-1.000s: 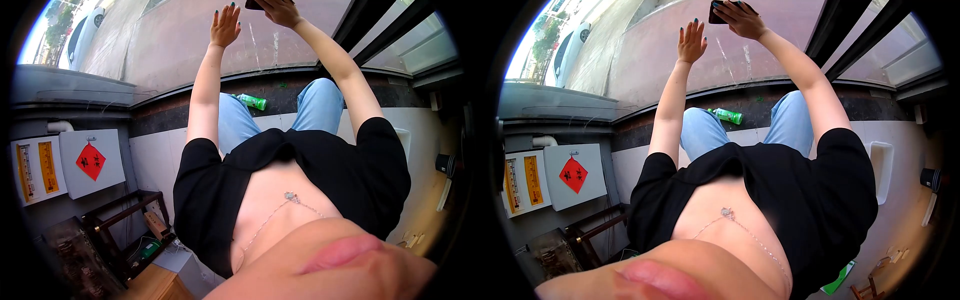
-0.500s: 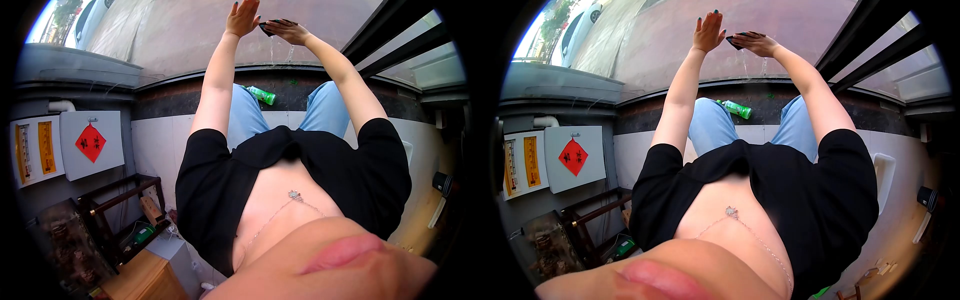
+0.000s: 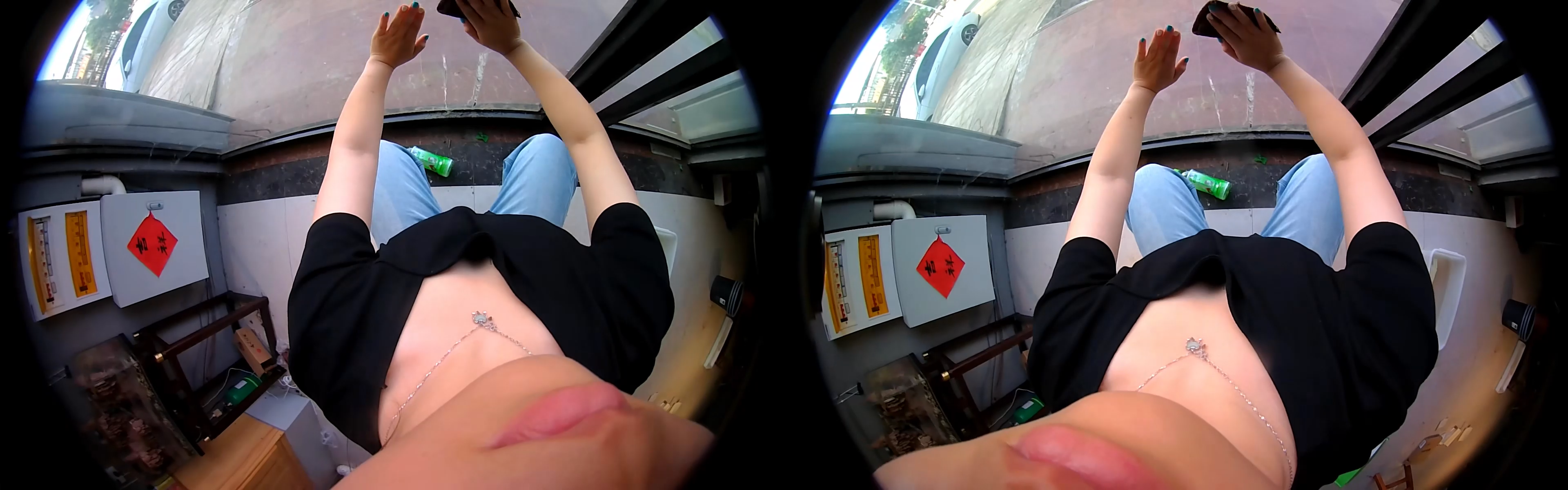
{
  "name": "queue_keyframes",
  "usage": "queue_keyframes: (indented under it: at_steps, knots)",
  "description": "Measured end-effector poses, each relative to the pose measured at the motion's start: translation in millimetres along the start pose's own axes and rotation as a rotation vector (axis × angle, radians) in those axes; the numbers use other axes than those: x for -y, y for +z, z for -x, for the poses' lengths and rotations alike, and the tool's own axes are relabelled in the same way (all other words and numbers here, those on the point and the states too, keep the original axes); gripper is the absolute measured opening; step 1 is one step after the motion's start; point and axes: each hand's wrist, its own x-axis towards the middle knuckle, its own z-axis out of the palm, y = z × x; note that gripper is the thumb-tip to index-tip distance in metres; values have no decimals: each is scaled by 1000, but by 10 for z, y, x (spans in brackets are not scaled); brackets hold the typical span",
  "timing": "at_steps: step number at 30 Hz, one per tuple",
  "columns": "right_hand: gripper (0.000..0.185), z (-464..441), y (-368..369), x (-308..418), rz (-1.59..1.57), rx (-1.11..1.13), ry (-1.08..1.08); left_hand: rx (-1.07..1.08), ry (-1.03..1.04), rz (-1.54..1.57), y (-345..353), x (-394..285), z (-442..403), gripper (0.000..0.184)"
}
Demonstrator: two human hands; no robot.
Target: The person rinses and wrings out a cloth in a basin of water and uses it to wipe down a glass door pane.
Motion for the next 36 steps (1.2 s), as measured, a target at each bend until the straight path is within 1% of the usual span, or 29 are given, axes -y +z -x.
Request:
queue_keyframes:
  at_steps: [1, 3, 4, 5, 7, 10, 13, 14, 15, 17, 19, 20, 22, 24, 27, 31, 33, 35, 36]
  knots:
    - [51, 151, 159, 64, 22, -31, -93, -39, 7, -7, 6, -7, -6, 54]
    - [51, 443, 303, 192, 35, -13, -251, -85, 18, -22, 22, -2, -10, 54]
    - [49, 540, 310, 233, 8, 29, -317, -96, 22, -28, 45, -2, -9, 54]
    - [48, 646, 387, 273, -101, 103, -354, -105, 27, -32, 59, -9, -14, 53]
    - [48, 726, 436, 340, -176, 134, -348, -93, 22, -35, 44, -2, -27, 54]
    - [48, 740, 411, 289, -201, 230, -399, -60, 14, -55, -8, -2, -26, 55]
    - [49, 632, 259, 127, -197, 228, -449, 11, -10, -51, 3, -12, -21, 58]
    - [48, 634, 278, 39, -200, 217, -406, 56, -20, -50, 8, -16, -9, 58]
    - [49, 579, 214, -79, -132, 175, -379, 101, -29, -51, -3, -24, -1, 58]
    - [51, 421, 41, -338, -123, 157, -338, 141, -50, -8, -117, -49, -34, 59]
    - [54, 213, -192, -538, -21, -14, -286, 220, -78, 42, -261, -117, -93, 59]
    - [53, 135, -260, -612, 1, -15, -244, 163, -49, 78, -284, -154, -115, 59]
    - [50, 63, -318, -629, -52, -39, -225, 54, 12, 151, -294, -231, -131, 59]
    - [50, 40, -363, -574, -75, -36, -177, 13, 15, 152, -310, -305, -232, 59]
    - [51, 183, -205, -488, 25, -9, -89, -61, 45, 128, -286, -352, -406, 56]
    - [52, 476, 63, -360, 59, 4, -137, -157, 81, 49, -100, -365, -451, 52]
    - [55, 714, 229, -266, 44, 28, -216, -176, 78, -6, -46, -385, -459, 51]
    - [54, 918, 326, -146, -16, 57, -310, -166, 69, -64, -57, -403, -452, 50]
    - [50, 1013, 392, -70, -44, 62, -349, -166, 71, -66, -50, -404, -449, 50]
